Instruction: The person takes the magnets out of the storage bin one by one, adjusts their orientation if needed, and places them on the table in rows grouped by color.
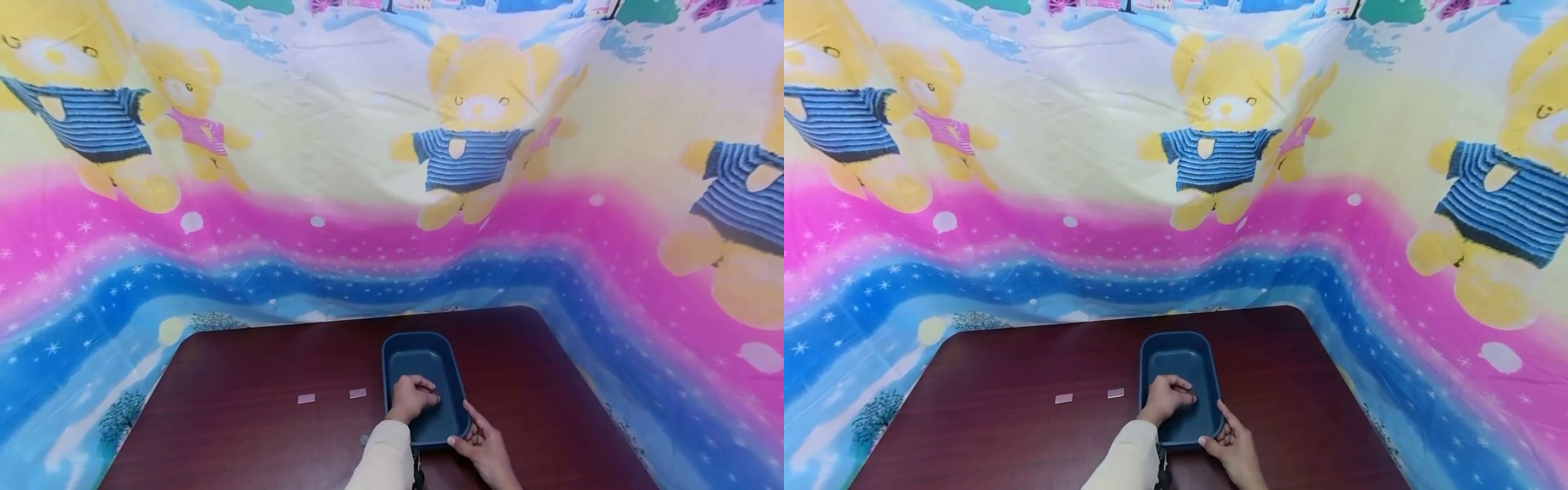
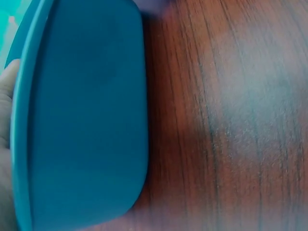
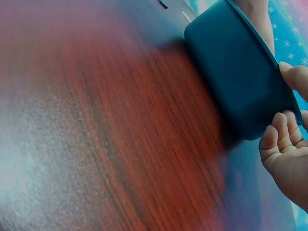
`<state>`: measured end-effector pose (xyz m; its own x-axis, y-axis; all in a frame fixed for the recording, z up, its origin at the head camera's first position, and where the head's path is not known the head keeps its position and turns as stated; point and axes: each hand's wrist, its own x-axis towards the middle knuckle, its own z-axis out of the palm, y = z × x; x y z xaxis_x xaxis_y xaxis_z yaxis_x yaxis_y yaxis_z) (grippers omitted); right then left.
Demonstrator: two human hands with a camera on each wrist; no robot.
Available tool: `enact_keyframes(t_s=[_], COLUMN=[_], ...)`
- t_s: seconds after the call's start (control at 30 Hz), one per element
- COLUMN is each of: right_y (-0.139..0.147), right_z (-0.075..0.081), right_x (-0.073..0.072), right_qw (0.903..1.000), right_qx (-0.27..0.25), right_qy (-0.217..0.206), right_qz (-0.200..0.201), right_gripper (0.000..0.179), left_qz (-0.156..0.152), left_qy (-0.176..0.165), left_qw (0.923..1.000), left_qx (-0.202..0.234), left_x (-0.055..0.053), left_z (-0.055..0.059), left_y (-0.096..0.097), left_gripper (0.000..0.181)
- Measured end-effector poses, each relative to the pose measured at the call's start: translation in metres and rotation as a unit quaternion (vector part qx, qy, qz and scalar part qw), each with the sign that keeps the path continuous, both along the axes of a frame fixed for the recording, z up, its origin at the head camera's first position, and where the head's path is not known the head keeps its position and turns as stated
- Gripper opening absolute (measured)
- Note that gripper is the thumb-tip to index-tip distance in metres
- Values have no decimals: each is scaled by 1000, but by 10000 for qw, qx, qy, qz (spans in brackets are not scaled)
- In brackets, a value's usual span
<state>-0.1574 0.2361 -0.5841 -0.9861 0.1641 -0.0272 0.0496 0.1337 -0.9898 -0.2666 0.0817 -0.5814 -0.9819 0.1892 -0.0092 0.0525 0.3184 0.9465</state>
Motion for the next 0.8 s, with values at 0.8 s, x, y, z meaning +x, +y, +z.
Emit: enact_keyframes(t_s=[0.8], right_y=[1], right_z=[1], right_x=[-2], right_qw=[9998], right_qx=[-150], right_qy=[-158], right_qz=[16], right_gripper=[74], left_qz=[-158], left_qy=[-169], left_qw=[9997], left_qx=[19], left_x=[4], left_z=[10], left_y=[-1], left_gripper=[14])
